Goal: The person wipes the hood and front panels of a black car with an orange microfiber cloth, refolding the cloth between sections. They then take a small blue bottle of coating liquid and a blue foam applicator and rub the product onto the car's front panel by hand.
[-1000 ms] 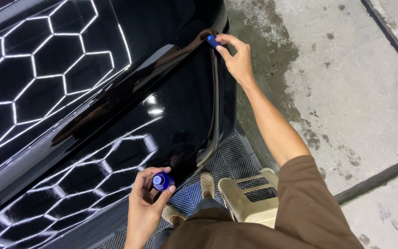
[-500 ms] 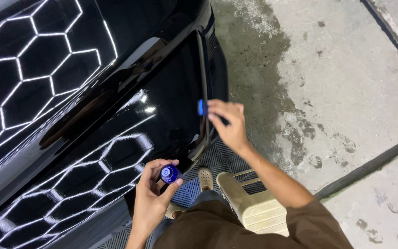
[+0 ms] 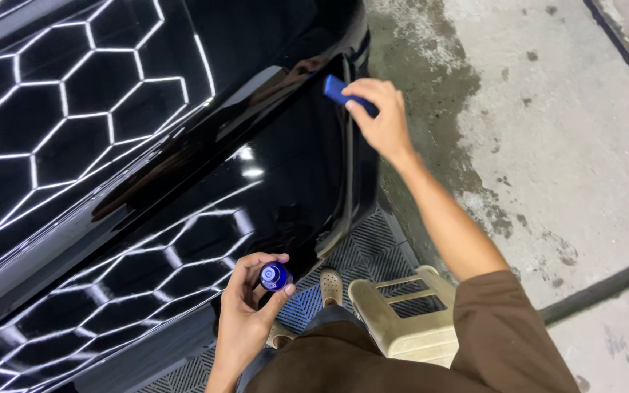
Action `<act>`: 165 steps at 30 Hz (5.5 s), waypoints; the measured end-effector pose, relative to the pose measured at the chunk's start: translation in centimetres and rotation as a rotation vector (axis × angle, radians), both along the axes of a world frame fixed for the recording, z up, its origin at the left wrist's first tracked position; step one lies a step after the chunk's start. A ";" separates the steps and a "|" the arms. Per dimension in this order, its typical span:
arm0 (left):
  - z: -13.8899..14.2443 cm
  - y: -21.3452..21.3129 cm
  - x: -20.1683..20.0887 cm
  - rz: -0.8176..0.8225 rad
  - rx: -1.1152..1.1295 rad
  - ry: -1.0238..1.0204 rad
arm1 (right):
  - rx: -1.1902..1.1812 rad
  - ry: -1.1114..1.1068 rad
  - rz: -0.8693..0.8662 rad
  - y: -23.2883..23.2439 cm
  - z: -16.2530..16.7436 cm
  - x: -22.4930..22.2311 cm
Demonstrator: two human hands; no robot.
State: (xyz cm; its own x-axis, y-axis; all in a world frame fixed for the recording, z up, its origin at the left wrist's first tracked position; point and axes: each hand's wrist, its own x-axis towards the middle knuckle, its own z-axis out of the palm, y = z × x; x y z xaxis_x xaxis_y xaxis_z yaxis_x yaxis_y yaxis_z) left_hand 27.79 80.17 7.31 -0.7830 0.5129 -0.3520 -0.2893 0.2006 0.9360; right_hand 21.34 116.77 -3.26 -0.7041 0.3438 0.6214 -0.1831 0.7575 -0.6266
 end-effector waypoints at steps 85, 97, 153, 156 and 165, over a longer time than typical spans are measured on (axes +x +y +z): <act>1.7 -39.2 0.8 0.207 0.295 0.183 | 0.035 -0.098 -0.371 -36.1 4.6 10.8; 1.0 -41.9 1.2 0.247 0.297 0.163 | 0.114 -0.099 0.274 -61.8 6.4 3.4; 0.2 -2.6 2.2 0.235 0.121 0.133 | -0.081 -0.090 -0.001 -5.1 -2.9 6.3; 0.3 -3.4 2.6 0.216 0.131 0.126 | -0.087 -0.104 -0.016 -8.4 -2.1 9.5; -1.8 -8.0 4.3 0.188 0.181 0.132 | -0.002 -0.051 -0.126 -15.4 -3.6 14.1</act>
State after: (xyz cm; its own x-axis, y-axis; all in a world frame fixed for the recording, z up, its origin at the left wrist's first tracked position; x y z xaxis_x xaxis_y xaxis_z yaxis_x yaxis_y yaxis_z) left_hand 32.05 72.13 5.47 -0.9033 0.3994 -0.1564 -0.1788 -0.0190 0.9837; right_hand 35.41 101.34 -6.87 -0.6859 0.4327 0.5851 -0.0549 0.7710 -0.6345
